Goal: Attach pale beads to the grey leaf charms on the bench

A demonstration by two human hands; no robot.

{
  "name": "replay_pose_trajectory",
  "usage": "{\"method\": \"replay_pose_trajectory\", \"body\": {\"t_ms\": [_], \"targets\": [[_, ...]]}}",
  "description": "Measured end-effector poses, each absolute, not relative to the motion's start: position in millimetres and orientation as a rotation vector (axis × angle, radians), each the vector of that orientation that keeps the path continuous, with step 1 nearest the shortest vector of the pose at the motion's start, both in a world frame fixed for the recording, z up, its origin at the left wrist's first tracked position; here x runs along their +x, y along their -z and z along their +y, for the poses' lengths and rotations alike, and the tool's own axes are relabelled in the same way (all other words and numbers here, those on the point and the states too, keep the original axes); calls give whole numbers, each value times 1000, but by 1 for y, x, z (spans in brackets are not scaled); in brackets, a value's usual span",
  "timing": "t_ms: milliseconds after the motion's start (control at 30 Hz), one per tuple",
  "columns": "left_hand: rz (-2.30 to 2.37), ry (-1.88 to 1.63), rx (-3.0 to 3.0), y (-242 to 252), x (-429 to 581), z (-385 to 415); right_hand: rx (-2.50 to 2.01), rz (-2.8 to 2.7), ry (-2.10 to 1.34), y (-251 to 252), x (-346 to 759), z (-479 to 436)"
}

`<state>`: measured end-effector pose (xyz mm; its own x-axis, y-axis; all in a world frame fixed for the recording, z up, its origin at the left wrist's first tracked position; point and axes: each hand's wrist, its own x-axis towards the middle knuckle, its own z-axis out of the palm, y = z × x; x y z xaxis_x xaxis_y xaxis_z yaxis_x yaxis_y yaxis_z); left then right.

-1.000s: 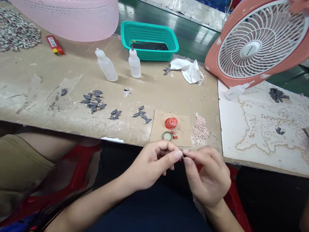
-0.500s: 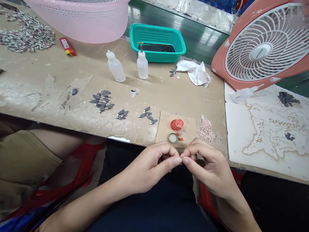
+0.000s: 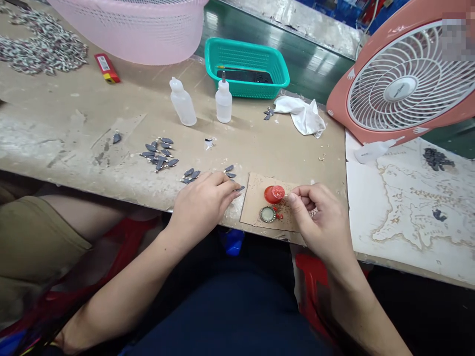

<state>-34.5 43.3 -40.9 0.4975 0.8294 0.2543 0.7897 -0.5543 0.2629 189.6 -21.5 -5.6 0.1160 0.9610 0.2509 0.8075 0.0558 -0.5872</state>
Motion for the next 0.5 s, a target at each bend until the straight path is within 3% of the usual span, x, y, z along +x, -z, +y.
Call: {"method": "replay_pose_trajectory", "body": {"t_ms": [500], "targets": [[1233,-813,2125,36,-45,31,-1885,-2278,125,-2,183,-9]]}}
